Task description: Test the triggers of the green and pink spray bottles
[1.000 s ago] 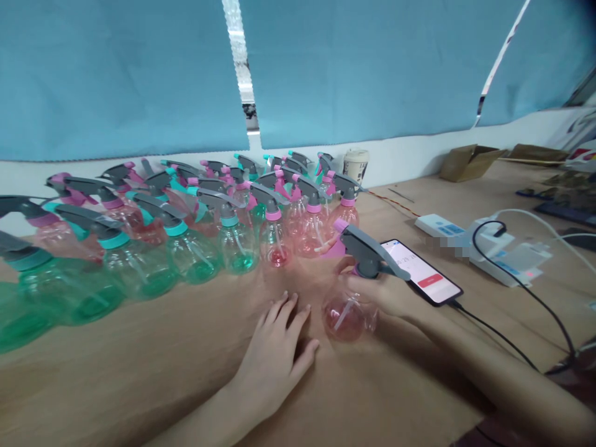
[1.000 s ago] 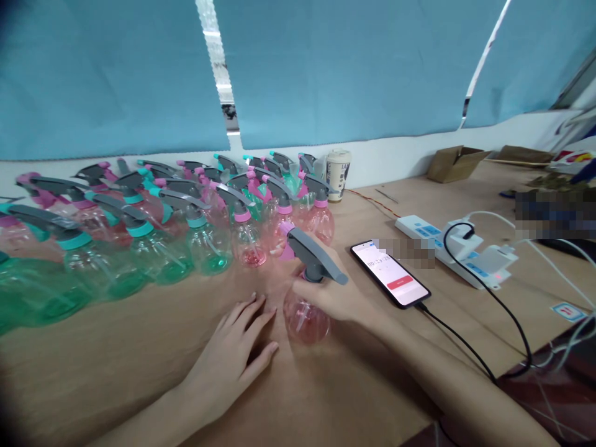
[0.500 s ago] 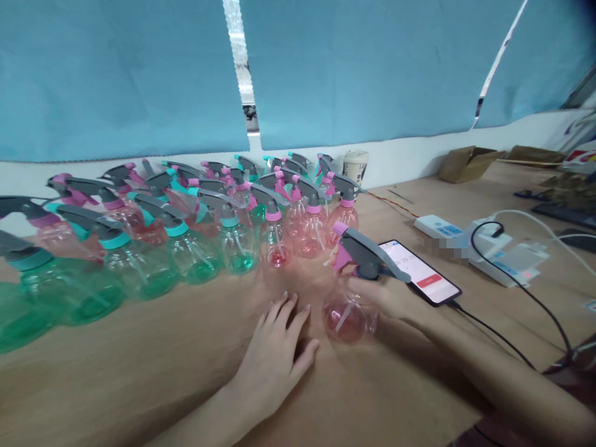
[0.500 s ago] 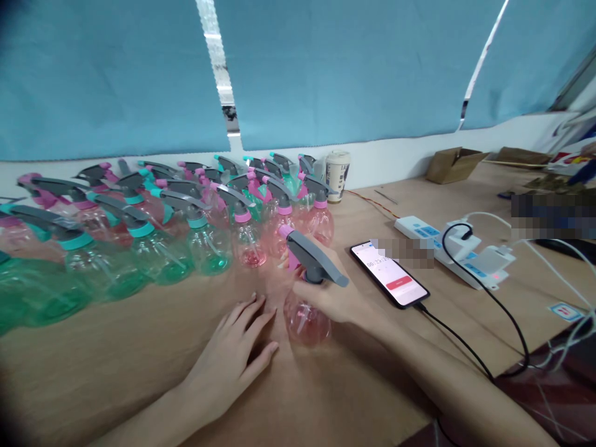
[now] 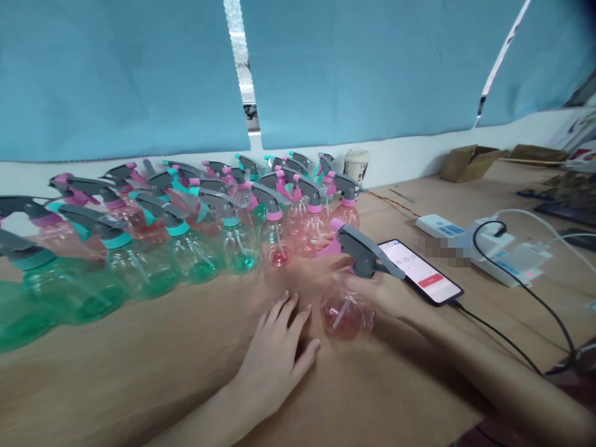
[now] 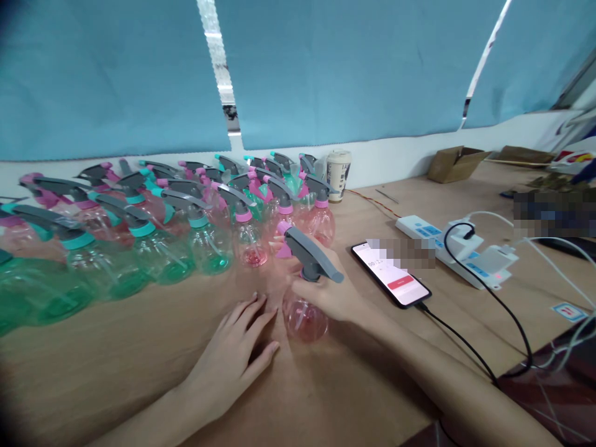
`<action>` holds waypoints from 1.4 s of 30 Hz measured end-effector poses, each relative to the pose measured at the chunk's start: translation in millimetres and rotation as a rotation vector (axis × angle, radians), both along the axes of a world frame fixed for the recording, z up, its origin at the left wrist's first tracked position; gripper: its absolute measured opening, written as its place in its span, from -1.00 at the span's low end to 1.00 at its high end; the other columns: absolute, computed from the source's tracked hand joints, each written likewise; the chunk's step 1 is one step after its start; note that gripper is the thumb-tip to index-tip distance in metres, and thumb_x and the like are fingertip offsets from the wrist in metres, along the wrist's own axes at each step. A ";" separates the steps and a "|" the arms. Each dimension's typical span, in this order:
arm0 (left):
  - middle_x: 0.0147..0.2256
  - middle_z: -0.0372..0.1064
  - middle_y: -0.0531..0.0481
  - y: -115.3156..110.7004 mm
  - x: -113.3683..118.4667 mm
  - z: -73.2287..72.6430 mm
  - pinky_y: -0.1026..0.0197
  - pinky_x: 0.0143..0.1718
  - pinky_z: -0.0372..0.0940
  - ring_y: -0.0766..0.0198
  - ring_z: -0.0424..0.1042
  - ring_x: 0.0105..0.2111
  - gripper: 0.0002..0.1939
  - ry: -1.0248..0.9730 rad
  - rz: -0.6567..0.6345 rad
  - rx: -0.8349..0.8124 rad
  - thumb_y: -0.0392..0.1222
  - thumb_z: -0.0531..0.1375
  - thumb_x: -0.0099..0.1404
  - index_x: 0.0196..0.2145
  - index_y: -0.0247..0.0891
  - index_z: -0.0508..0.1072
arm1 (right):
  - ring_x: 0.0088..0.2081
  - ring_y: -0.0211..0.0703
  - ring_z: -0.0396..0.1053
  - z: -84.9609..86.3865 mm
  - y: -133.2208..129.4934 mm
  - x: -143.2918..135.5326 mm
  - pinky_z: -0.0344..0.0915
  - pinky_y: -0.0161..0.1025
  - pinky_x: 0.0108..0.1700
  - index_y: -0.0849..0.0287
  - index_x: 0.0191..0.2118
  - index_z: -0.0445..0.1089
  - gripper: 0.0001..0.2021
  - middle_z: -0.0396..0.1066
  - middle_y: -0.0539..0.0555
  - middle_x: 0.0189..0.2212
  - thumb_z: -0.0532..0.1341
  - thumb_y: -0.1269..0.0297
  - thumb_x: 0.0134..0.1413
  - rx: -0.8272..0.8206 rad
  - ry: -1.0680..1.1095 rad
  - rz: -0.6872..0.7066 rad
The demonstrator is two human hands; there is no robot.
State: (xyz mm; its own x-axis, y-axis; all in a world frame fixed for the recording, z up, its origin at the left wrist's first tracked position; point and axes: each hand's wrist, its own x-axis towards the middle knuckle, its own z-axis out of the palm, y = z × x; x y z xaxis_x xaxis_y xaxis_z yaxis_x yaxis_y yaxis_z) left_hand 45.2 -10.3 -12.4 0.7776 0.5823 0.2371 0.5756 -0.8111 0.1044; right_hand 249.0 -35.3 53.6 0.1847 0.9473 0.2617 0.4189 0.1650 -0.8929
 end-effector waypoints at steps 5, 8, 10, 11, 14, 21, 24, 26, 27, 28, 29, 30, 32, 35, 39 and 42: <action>0.10 0.11 -0.22 -0.8 -1.1 0.3 -0.11 0.05 0.06 -0.03 0.05 0.11 -0.58 -0.002 0.000 -0.006 -0.05 0.05 0.28 0.03 -0.30 0.26 | -0.45 -0.18 0.34 1.1 0.7 -0.3 0.28 -0.22 -0.38 0.12 -0.46 0.26 -0.91 0.28 -0.07 -0.59 0.19 0.34 -0.21 -0.002 -0.040 -0.028; 0.10 0.12 -0.22 -1.1 -1.1 1.0 -0.12 0.03 0.08 -0.04 0.07 0.10 -0.59 -0.008 0.004 -0.008 -0.05 0.06 0.27 0.02 -0.30 0.27 | -0.43 -0.17 0.35 1.4 0.4 -0.8 0.29 -0.21 -0.36 0.13 -0.46 0.26 -0.91 0.29 -0.06 -0.57 0.19 0.30 -0.18 -0.022 -0.048 -0.031; 0.10 0.12 -0.22 -0.9 -0.8 1.5 -0.12 0.03 0.08 -0.04 0.08 0.10 -0.59 -0.006 0.003 -0.009 -0.05 0.05 0.28 0.02 -0.30 0.27 | -0.42 -0.16 0.35 1.7 -0.1 -1.0 0.29 -0.20 -0.34 0.13 -0.45 0.28 -0.91 0.33 -0.04 -0.53 0.19 0.29 -0.17 -0.041 -0.051 -0.030; 0.10 0.12 -0.22 -0.8 -0.6 1.7 -0.12 0.03 0.07 -0.03 0.08 0.10 -0.59 -0.006 0.002 -0.008 -0.05 0.05 0.28 0.03 -0.30 0.26 | -0.41 -0.16 0.36 1.7 -0.3 -0.9 0.29 -0.20 -0.34 0.14 -0.44 0.28 -0.91 0.34 -0.03 -0.52 0.19 0.29 -0.17 -0.048 -0.052 -0.029; 0.10 0.12 -0.23 -0.6 -0.2 1.9 -0.12 0.04 0.06 -0.03 0.06 0.10 -0.58 -0.003 0.002 -0.002 -0.05 0.05 0.28 0.03 -0.31 0.26 | -0.40 -0.15 0.36 1.3 -0.5 -0.4 0.29 -0.19 -0.32 0.14 -0.43 0.28 -0.91 0.34 -0.03 -0.52 0.18 0.30 -0.16 -0.051 -0.054 -0.020; 0.10 0.12 -0.22 -1.0 -1.3 0.3 -0.12 0.04 0.07 -0.03 0.05 0.11 -0.58 -0.006 0.000 -0.012 -0.05 0.05 0.28 0.03 -0.30 0.26 | -0.43 -0.16 0.37 2.5 -0.2 -0.9 0.30 -0.20 -0.37 0.12 -0.47 0.28 -0.93 0.36 -0.02 -0.54 0.19 0.31 -0.19 -0.028 -0.037 -0.008; 0.10 0.11 -0.22 -1.1 -1.1 0.2 -0.12 0.05 0.06 -0.02 0.05 0.11 -0.58 -0.008 -0.001 -0.008 -0.05 0.05 0.28 0.04 -0.30 0.25 | -0.44 -0.17 0.36 1.3 -0.1 0.0 0.30 -0.20 -0.38 0.12 -0.46 0.30 -0.93 0.37 -0.02 -0.53 0.19 0.31 -0.20 -0.003 -0.035 -0.001; 0.10 0.12 -0.22 -1.2 -0.7 1.1 -0.12 0.04 0.06 -0.03 0.06 0.11 -0.59 -0.010 0.001 -0.005 -0.06 0.05 0.28 0.03 -0.30 0.25 | -0.44 -0.17 0.36 -0.9 0.7 1.3 0.31 -0.19 -0.37 0.11 -0.47 0.31 -0.93 0.36 -0.03 -0.52 0.18 0.32 -0.21 0.022 -0.041 0.016; 0.10 0.13 -0.22 -1.2 -0.4 1.8 -0.12 0.03 0.07 -0.03 0.07 0.10 -0.59 -0.009 0.001 -0.004 -0.06 0.05 0.28 0.03 -0.30 0.26 | -0.44 -0.16 0.36 -2.1 1.1 2.0 0.31 -0.18 -0.37 0.11 -0.48 0.30 -0.94 0.36 -0.03 -0.52 0.18 0.33 -0.22 0.034 -0.043 0.024; 0.09 0.13 -0.23 -1.3 -0.2 2.4 -0.12 0.03 0.08 -0.04 0.07 0.10 -0.59 -0.008 0.002 -0.004 -0.06 0.05 0.28 0.02 -0.31 0.26 | -0.43 -0.16 0.36 -3.1 1.5 2.5 0.31 -0.18 -0.36 0.11 -0.49 0.30 -0.95 0.36 -0.03 -0.52 0.17 0.34 -0.22 0.042 -0.044 0.026; 0.09 0.13 -0.23 -1.4 -0.1 3.1 -0.12 0.02 0.09 -0.04 0.08 0.10 -0.59 -0.007 0.001 -0.004 -0.06 0.05 0.28 0.02 -0.31 0.26 | -0.42 -0.16 0.36 -3.7 1.7 2.9 0.31 -0.17 -0.35 0.11 -0.50 0.29 -0.95 0.36 -0.03 -0.51 0.16 0.35 -0.23 0.044 -0.044 0.026; 0.09 0.13 -0.23 -1.4 0.0 3.6 -0.12 0.02 0.09 -0.04 0.08 0.10 -0.59 -0.006 0.001 -0.004 -0.06 0.05 0.28 0.02 -0.31 0.26 | -0.41 -0.15 0.36 -3.8 1.7 3.0 0.32 -0.16 -0.33 0.11 -0.50 0.29 -0.95 0.36 -0.03 -0.50 0.16 0.36 -0.24 0.045 -0.043 0.023; 0.09 0.13 -0.23 -1.4 0.0 4.1 -0.12 0.03 0.09 -0.04 0.07 0.10 -0.59 -0.003 0.001 -0.003 -0.05 0.04 0.28 0.02 -0.31 0.26 | -0.40 -0.15 0.36 -2.6 1.0 2.6 0.31 -0.16 -0.31 0.11 -0.49 0.29 -0.94 0.37 -0.03 -0.48 0.15 0.38 -0.24 0.050 -0.040 0.018; 0.10 0.12 -0.24 -0.9 -0.1 3.6 -0.12 0.04 0.07 -0.03 0.07 0.10 -0.58 0.003 0.001 -0.005 -0.05 0.04 0.28 0.03 -0.32 0.26 | -0.39 -0.17 0.35 0.3 -1.2 1.8 0.31 -0.17 -0.29 0.13 -0.47 0.30 -0.92 0.37 -0.03 -0.48 0.15 0.37 -0.23 0.046 -0.026 0.014; 0.10 0.13 -0.22 -0.5 -0.4 2.0 -0.12 0.04 0.07 -0.03 0.08 0.10 -0.59 -0.007 -0.003 -0.001 -0.05 0.04 0.29 0.03 -0.30 0.26 | -0.45 -0.22 0.30 -2.5 -2.3 3.9 0.30 -0.21 -0.33 0.14 -0.47 0.28 -0.93 0.34 -0.03 -0.51 0.18 0.35 -0.22 0.049 -0.016 0.020; 0.09 0.14 -0.22 -0.4 -0.9 1.4 -0.12 0.04 0.07 -0.03 0.08 0.10 -0.60 -0.019 -0.005 0.003 -0.05 0.03 0.29 0.02 -0.29 0.26 | -0.45 -0.22 0.30 -6.6 -0.8 6.2 0.30 -0.21 -0.34 0.13 -0.45 0.30 -0.91 0.35 -0.03 -0.51 0.17 0.37 -0.22 0.080 -0.028 0.031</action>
State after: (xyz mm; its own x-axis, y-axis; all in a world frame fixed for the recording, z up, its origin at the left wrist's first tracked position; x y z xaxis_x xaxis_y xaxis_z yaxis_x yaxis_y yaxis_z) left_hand 44.3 -10.7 -11.0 0.7761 0.5776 0.2531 0.5693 -0.8144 0.1130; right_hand 255.2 -36.2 47.0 0.1470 0.9285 0.3410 0.4371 0.2483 -0.8645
